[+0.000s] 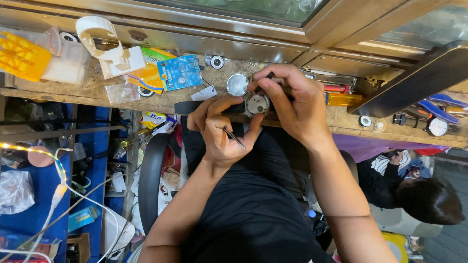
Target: The person sits in a chair and uses a small metal tool to manipulate a white circular electronic component held in their left hand. They repeatedly probe and adjust small internal parts of the device throughout the clip.
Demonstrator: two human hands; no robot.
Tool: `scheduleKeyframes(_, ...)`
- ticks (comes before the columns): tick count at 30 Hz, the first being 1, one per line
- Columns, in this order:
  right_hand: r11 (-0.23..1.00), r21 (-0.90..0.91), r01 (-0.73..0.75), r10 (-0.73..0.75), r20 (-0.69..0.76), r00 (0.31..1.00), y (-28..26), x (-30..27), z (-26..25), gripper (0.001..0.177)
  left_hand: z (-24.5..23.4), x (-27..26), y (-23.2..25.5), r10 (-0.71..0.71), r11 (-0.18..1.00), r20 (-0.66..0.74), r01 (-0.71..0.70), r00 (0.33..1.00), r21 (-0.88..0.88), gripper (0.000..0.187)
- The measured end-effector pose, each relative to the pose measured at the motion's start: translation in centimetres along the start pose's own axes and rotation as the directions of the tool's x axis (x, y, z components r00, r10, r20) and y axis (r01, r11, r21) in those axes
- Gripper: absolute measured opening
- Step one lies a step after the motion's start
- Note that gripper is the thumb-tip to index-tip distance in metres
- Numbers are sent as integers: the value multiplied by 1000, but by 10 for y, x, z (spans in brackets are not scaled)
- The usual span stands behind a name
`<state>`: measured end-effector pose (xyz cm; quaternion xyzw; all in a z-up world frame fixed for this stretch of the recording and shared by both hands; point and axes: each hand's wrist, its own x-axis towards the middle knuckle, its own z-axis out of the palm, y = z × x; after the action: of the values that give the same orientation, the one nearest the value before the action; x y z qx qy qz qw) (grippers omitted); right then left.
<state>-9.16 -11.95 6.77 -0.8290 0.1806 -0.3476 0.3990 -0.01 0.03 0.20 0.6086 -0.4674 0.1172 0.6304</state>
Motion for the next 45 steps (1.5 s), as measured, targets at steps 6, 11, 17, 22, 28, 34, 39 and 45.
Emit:
scheduleKeyframes(6,999,-40,18,-18,2,1000,0,0,0,7,6,-9,-7,9,999,-7,-8,1000,35,51)
scheduleKeyframes(11,995,-93,34,-33,7,999,3,-1,-2,7,5,-6,-8,26,1000,-12,-26,1000,4,50)
scheduleKeyframes(17,987,-154,38,-32,43,999,-9,-1,-9,6,8,-8,-9,34,999,-25,-33,999,23,51)
scheduleKeyframes(22,968,-153,199,-151,279,949,-26,16,-27,16,2,-8,-1,-29,984,59,18,998,180,55)
scheduleKeyframes(28,656,-608,446,-51,554,831,-40,26,-31,31,2,-6,1,-44,992,65,36,997,123,55)
scheduleKeyframes(34,271,-668,693,-72,704,706,-38,29,-26,12,0,-7,0,-37,991,68,28,997,131,48)
scheduleKeyframes(39,212,-648,732,-120,726,678,-47,32,-30,6,2,-11,-6,-56,994,95,64,994,-84,48)
scheduleKeyframes(45,146,-627,766,-44,769,638,-54,37,-31,4,3,-6,-4,4,1000,71,-5,997,15,49)
